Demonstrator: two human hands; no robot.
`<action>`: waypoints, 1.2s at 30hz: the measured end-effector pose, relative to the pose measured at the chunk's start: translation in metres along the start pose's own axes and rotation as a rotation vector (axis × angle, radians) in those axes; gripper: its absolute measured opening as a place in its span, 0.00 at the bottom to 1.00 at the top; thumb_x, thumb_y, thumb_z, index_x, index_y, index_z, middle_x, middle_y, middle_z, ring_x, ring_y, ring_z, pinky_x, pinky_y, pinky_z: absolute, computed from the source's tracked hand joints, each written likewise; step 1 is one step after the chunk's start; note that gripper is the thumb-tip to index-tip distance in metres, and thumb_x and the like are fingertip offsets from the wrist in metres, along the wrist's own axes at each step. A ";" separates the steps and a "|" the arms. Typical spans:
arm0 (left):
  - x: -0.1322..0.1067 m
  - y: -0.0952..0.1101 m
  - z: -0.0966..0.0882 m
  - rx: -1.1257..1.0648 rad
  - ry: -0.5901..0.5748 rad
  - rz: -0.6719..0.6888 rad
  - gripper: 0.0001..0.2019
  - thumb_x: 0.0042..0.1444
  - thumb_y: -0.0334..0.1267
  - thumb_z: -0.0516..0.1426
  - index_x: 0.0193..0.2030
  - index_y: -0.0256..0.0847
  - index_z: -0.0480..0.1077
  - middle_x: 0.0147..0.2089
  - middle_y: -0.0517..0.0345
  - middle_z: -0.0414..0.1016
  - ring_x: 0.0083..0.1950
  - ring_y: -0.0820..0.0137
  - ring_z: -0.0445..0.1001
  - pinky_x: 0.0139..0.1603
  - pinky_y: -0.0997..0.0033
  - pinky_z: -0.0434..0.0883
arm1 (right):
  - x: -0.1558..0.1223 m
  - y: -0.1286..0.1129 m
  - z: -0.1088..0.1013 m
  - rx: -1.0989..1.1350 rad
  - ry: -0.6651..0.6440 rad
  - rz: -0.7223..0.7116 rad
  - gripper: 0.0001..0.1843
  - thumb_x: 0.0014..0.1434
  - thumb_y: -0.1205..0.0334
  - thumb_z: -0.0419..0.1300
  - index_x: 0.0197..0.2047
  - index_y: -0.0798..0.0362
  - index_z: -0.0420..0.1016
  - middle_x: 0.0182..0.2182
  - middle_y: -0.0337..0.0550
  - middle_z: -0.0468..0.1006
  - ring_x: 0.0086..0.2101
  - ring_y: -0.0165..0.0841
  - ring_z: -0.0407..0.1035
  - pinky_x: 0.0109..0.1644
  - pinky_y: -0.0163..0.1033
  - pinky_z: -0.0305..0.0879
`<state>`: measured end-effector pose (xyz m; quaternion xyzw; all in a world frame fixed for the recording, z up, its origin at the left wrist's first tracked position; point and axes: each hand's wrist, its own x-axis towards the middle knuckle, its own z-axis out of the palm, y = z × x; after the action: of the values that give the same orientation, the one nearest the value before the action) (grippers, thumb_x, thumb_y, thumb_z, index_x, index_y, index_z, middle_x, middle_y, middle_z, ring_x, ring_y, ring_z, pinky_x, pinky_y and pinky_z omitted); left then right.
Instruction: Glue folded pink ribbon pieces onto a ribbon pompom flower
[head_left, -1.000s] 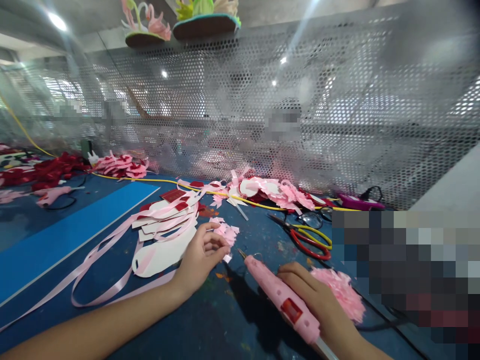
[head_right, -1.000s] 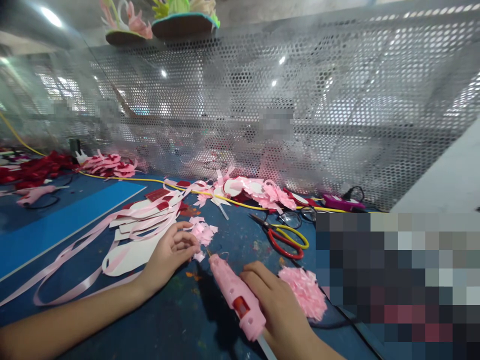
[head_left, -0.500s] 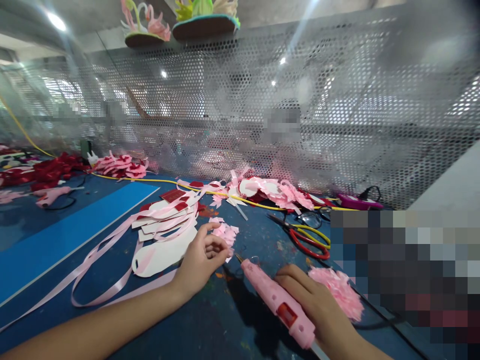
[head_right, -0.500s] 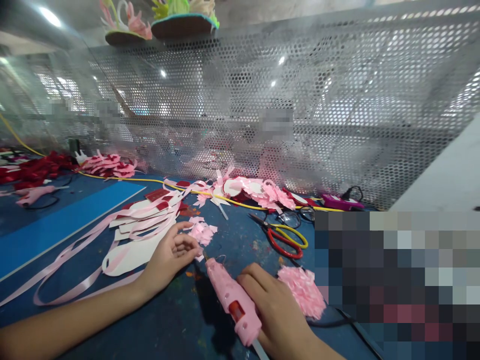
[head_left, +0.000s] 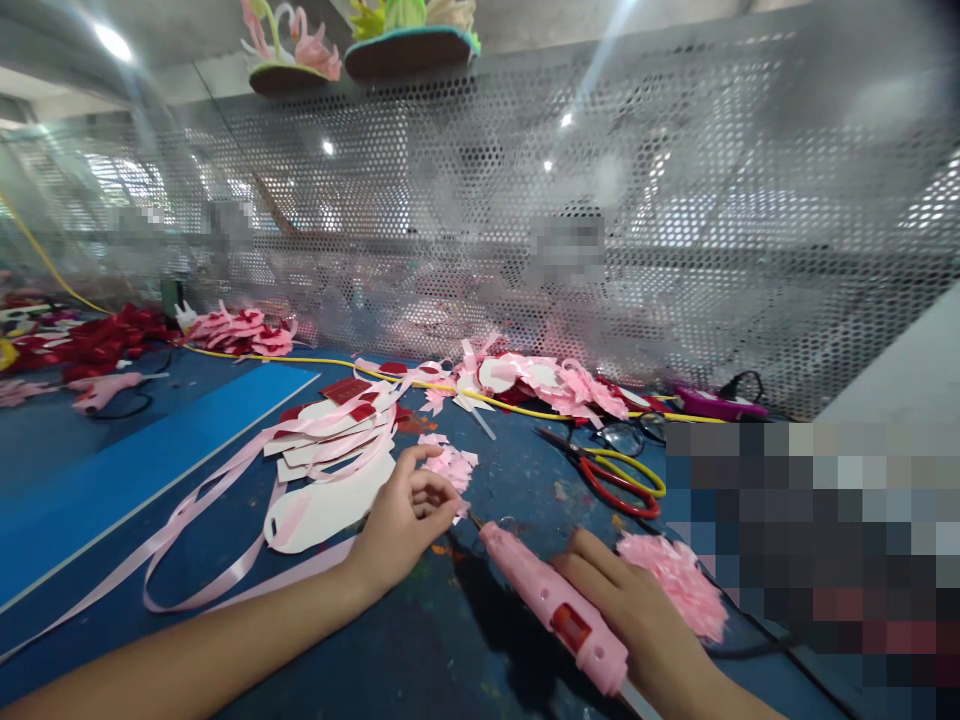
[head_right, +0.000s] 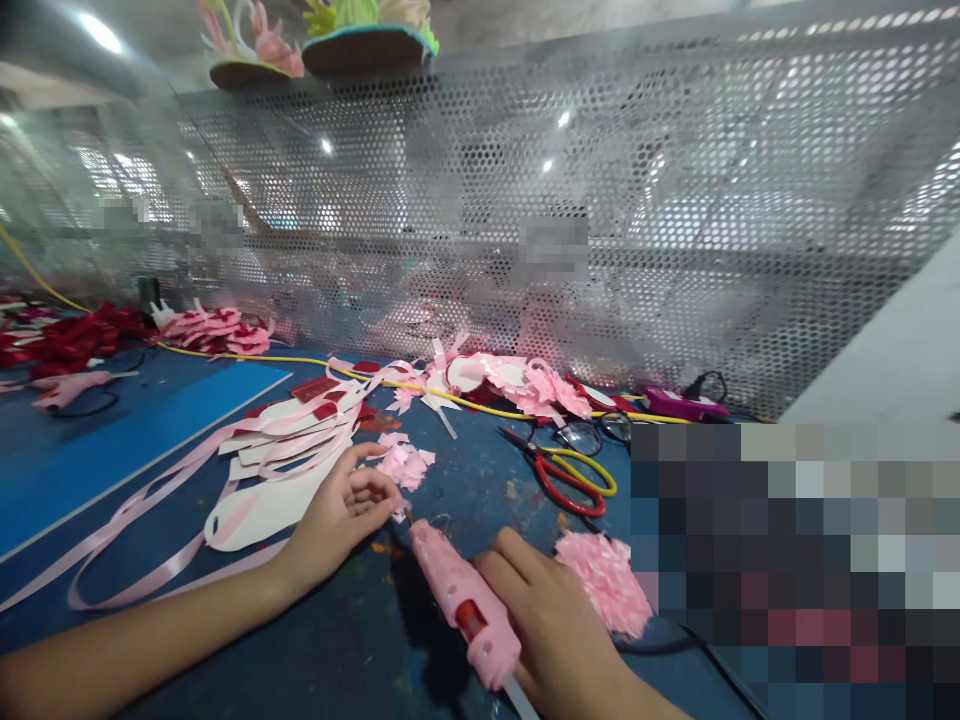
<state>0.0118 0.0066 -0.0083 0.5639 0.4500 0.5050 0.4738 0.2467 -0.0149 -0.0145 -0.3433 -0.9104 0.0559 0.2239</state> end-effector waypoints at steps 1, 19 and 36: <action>0.000 0.000 0.000 -0.002 -0.003 0.001 0.22 0.50 0.34 0.58 0.50 0.42 0.53 0.32 0.62 0.71 0.34 0.72 0.72 0.39 0.71 0.68 | 0.000 0.000 0.000 -0.010 0.001 -0.006 0.13 0.64 0.56 0.42 0.32 0.50 0.62 0.28 0.42 0.65 0.26 0.32 0.62 0.27 0.36 0.54; -0.001 -0.001 0.000 0.021 -0.052 0.029 0.20 0.51 0.31 0.57 0.49 0.42 0.53 0.32 0.63 0.71 0.34 0.73 0.72 0.37 0.73 0.67 | 0.002 -0.002 0.001 -0.093 0.027 -0.054 0.14 0.64 0.59 0.41 0.29 0.50 0.60 0.25 0.39 0.62 0.23 0.31 0.60 0.24 0.36 0.48; -0.001 0.000 0.000 0.014 -0.061 0.034 0.19 0.51 0.32 0.57 0.47 0.43 0.53 0.32 0.62 0.71 0.35 0.72 0.71 0.38 0.71 0.67 | 0.004 -0.007 -0.003 -0.134 -0.004 -0.047 0.10 0.59 0.65 0.45 0.26 0.50 0.59 0.24 0.40 0.63 0.23 0.31 0.60 0.24 0.35 0.48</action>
<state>0.0122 0.0057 -0.0081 0.5899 0.4292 0.4922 0.4749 0.2416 -0.0175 -0.0088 -0.3359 -0.9204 -0.0100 0.1998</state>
